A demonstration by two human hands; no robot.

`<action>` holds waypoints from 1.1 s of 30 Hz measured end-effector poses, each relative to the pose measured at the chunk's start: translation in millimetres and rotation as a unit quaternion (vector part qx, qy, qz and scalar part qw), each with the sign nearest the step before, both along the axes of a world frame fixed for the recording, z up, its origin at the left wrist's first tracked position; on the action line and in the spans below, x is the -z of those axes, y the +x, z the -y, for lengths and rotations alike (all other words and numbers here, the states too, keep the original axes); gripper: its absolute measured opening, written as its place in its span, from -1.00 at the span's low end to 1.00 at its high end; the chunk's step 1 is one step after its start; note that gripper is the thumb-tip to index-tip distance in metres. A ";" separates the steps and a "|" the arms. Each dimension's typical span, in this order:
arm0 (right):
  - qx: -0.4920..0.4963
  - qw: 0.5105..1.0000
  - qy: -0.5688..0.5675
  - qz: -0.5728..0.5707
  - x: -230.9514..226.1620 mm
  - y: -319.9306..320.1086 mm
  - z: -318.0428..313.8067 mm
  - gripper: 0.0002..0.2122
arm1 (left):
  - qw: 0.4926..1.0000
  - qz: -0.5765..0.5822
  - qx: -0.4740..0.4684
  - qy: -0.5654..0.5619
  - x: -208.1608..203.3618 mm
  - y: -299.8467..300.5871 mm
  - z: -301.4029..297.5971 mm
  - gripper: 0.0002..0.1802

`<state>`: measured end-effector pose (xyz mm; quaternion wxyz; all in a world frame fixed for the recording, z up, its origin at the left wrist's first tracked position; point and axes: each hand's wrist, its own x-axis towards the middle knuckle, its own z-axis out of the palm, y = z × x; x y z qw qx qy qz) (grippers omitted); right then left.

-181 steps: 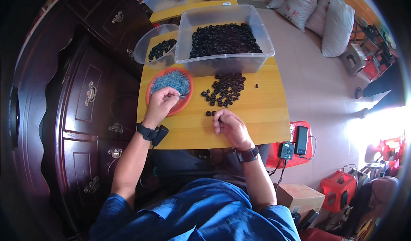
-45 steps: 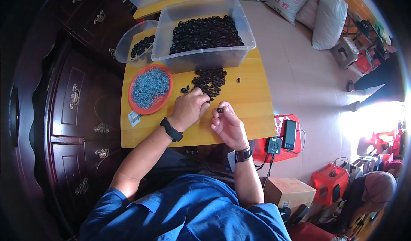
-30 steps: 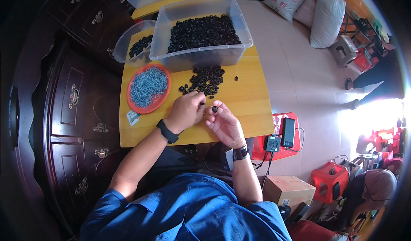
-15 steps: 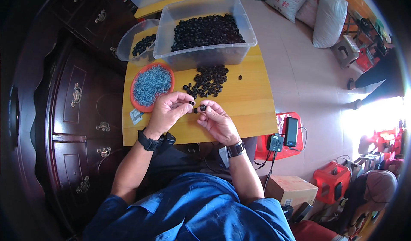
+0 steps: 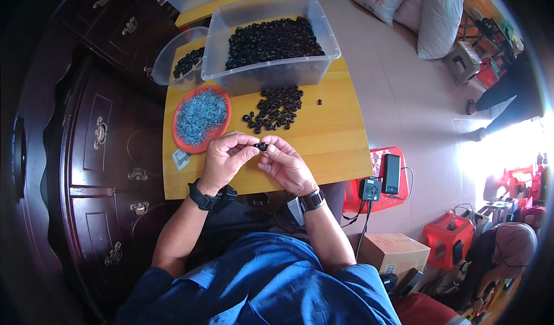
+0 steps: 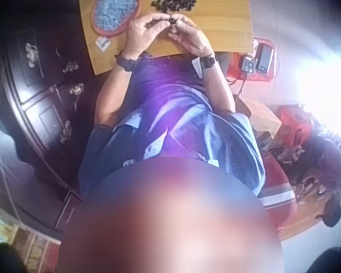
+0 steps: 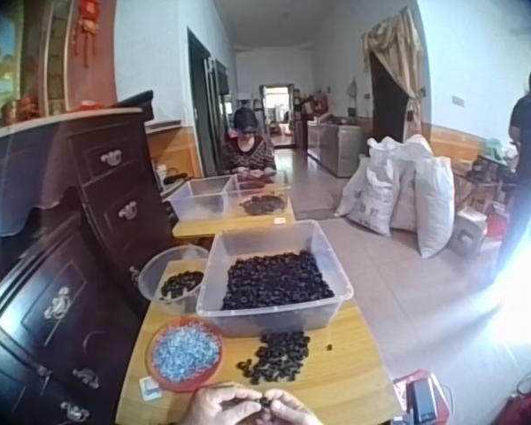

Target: Manual assembly and sorting of small black plastic components and blue beads at a workstation.

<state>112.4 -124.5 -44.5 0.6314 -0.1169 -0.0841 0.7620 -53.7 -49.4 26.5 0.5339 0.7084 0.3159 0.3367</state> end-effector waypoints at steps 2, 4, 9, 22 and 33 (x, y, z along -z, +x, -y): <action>-0.003 1.000 -0.002 0.003 -0.7 -0.1 0.3 -0.82 | 0.999 -0.013 0.003 0.040 -3.7 1.4 0.2 -0.87; -0.001 1.000 0.000 0.008 0.1 -0.2 0.8 -0.82 | 0.999 -0.014 0.004 0.043 -4.8 1.9 0.2 -0.88; 0.003 1.000 0.010 0.016 1.0 -0.8 1.6 -0.83 | 0.997 -0.020 0.006 0.076 -6.2 1.6 0.9 -0.89; 0.013 0.999 -0.003 0.042 3.4 -1.2 1.9 -0.84 | 0.998 -0.029 0.049 -0.020 -4.5 -6.5 -3.3 -0.83; -0.029 0.986 0.046 0.155 -8.3 12.8 -6.2 -0.77 | 0.979 -0.064 0.157 -0.111 -9.7 -14.1 -9.9 -0.58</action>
